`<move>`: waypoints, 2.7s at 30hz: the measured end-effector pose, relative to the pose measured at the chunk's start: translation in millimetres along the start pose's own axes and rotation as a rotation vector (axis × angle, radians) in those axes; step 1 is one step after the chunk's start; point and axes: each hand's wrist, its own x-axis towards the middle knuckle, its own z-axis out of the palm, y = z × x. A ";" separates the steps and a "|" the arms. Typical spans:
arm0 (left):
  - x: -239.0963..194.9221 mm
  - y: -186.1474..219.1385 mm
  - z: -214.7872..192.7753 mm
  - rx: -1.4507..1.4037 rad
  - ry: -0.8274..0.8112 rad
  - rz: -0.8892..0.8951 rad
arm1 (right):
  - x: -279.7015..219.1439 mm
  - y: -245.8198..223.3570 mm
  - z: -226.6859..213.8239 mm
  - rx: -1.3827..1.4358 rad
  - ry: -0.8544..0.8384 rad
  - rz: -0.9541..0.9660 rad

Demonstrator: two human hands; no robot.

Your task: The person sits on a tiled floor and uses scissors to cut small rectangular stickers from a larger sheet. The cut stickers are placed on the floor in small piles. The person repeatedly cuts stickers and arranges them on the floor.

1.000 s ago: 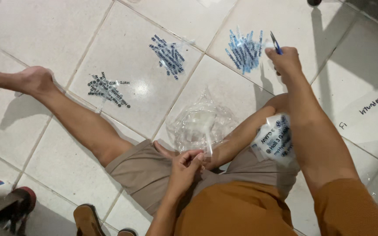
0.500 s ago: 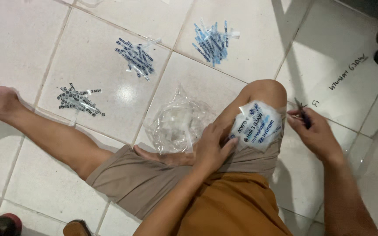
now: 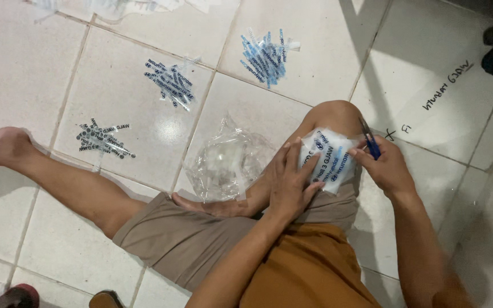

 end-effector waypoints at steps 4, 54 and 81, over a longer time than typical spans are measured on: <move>0.5 -2.4 14.7 -0.084 0.138 0.091 | -4.2 13.8 -8.0 -0.055 0.089 0.016; -63.7 -31.5 -168.2 -1.202 0.174 -0.492 | -98.4 -48.8 142.4 0.474 -0.698 0.240; -87.5 -73.7 -188.1 -1.256 -0.256 -0.500 | -102.2 -70.0 151.0 0.348 -0.836 0.388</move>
